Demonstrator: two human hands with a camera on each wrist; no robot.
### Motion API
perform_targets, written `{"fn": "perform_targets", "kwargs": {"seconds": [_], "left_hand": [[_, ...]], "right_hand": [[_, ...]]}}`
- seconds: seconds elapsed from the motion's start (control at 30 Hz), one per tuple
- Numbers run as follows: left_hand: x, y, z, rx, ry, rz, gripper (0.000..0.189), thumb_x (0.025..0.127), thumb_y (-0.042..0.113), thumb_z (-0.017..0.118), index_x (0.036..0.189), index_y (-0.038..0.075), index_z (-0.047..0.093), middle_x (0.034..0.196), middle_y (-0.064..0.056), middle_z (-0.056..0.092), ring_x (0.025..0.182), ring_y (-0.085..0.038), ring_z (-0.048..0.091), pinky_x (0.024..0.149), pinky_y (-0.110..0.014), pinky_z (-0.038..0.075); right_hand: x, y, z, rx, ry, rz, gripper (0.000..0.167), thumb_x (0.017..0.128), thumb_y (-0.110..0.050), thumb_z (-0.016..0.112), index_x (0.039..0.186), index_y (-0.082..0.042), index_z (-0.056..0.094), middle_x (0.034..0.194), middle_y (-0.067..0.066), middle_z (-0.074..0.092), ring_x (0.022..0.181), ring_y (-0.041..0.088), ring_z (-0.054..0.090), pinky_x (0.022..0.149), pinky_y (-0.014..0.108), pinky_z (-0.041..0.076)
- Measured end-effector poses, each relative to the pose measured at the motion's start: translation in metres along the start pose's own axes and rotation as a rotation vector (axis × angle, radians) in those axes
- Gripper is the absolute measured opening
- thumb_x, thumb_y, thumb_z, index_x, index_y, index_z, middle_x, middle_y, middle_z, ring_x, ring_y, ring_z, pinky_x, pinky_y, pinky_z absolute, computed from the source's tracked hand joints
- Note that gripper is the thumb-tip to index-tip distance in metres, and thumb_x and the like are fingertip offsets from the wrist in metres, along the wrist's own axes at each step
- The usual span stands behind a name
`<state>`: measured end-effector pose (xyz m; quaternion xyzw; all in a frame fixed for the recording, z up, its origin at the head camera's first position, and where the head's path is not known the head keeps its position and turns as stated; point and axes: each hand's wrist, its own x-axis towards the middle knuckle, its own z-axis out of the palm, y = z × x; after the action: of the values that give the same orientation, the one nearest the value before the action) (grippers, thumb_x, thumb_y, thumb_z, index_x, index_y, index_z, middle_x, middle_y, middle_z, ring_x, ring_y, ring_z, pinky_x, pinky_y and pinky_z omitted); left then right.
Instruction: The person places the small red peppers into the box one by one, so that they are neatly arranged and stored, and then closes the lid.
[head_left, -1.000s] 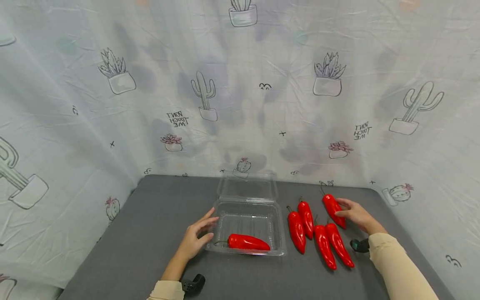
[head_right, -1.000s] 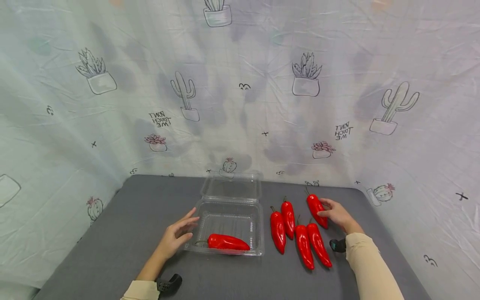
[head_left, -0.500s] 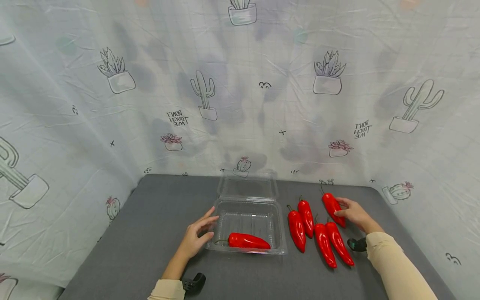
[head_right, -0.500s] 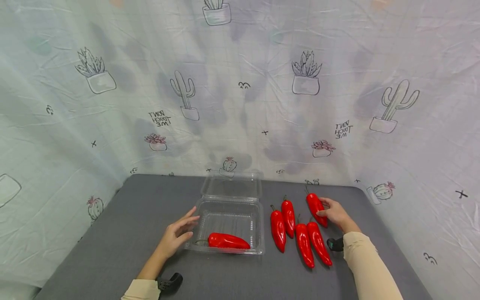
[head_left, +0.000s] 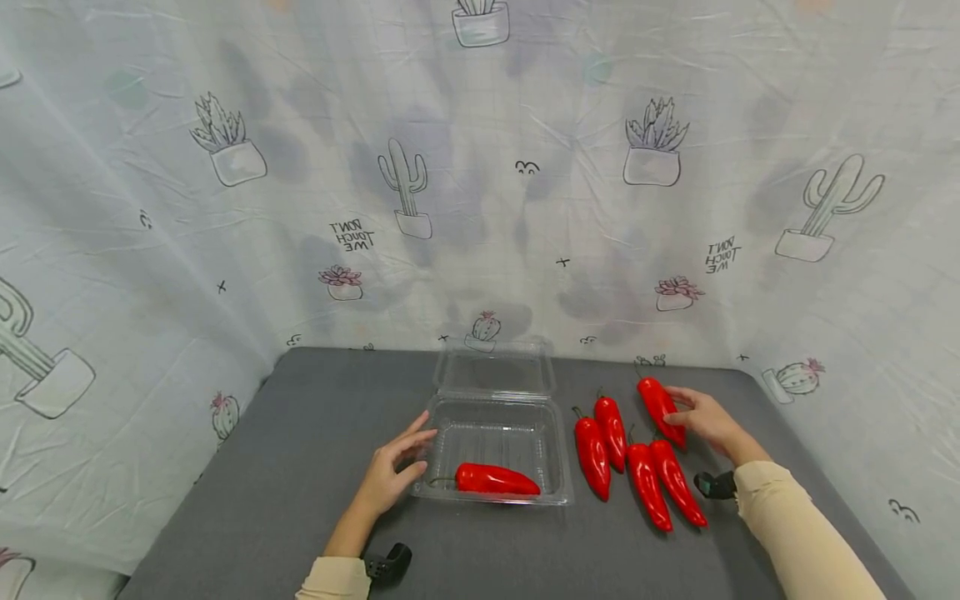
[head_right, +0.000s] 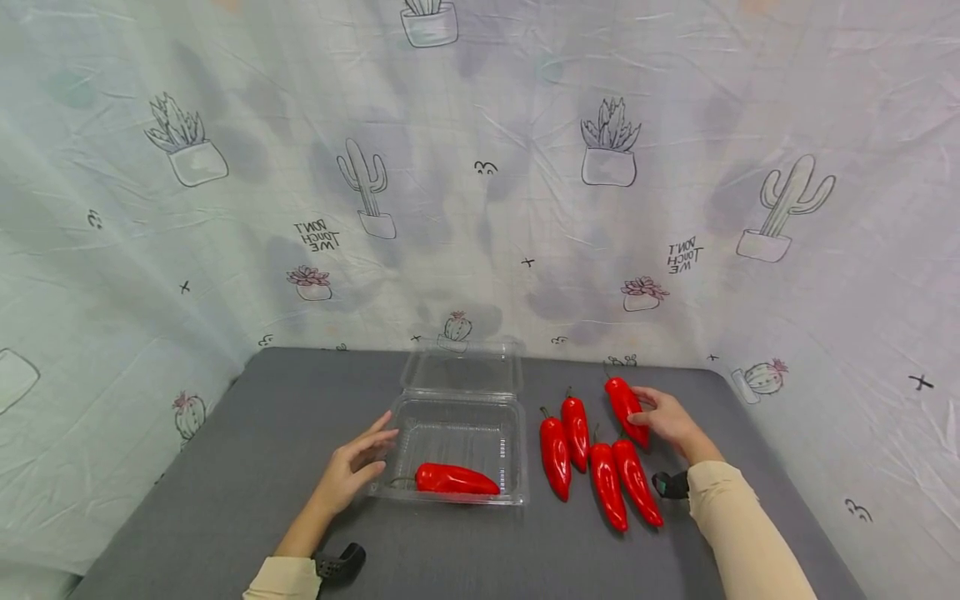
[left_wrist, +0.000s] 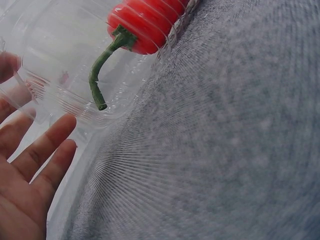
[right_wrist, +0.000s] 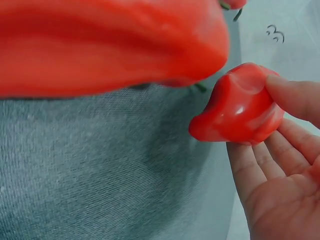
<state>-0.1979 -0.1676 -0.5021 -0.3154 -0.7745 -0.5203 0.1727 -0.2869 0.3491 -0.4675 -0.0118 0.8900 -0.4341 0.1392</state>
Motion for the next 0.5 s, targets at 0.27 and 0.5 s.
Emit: {"fn": "perform_targets", "kwargs": {"seconds": [0.27,0.5], "left_hand": [[-0.004,-0.011,0.001,-0.016,-0.002,-0.005,0.042,0.078,-0.016,0.06,0.12,-0.015,0.056,0.135,-0.04,0.039,0.097,-0.043,0.062,0.083,-0.035,0.056],[-0.001,-0.003,-0.002,-0.017,-0.015,0.029,0.042,0.077,-0.019,0.06,0.118,-0.018,0.055,0.134,-0.041,0.039,0.097,-0.039,0.063,0.083,-0.033,0.055]], "right_hand": [[-0.004,-0.016,0.0,0.041,-0.023,-0.065,0.073,0.091,-0.019,0.062,0.147,0.006,0.024,0.147,0.032,0.028,0.131,0.049,0.035,0.098,0.052,0.046],[-0.006,-0.027,0.005,0.058,-0.046,-0.117,0.071,0.09,-0.02,0.063,0.146,0.005,0.027,0.147,0.031,0.031,0.131,0.049,0.035,0.096,0.051,0.047]]}}
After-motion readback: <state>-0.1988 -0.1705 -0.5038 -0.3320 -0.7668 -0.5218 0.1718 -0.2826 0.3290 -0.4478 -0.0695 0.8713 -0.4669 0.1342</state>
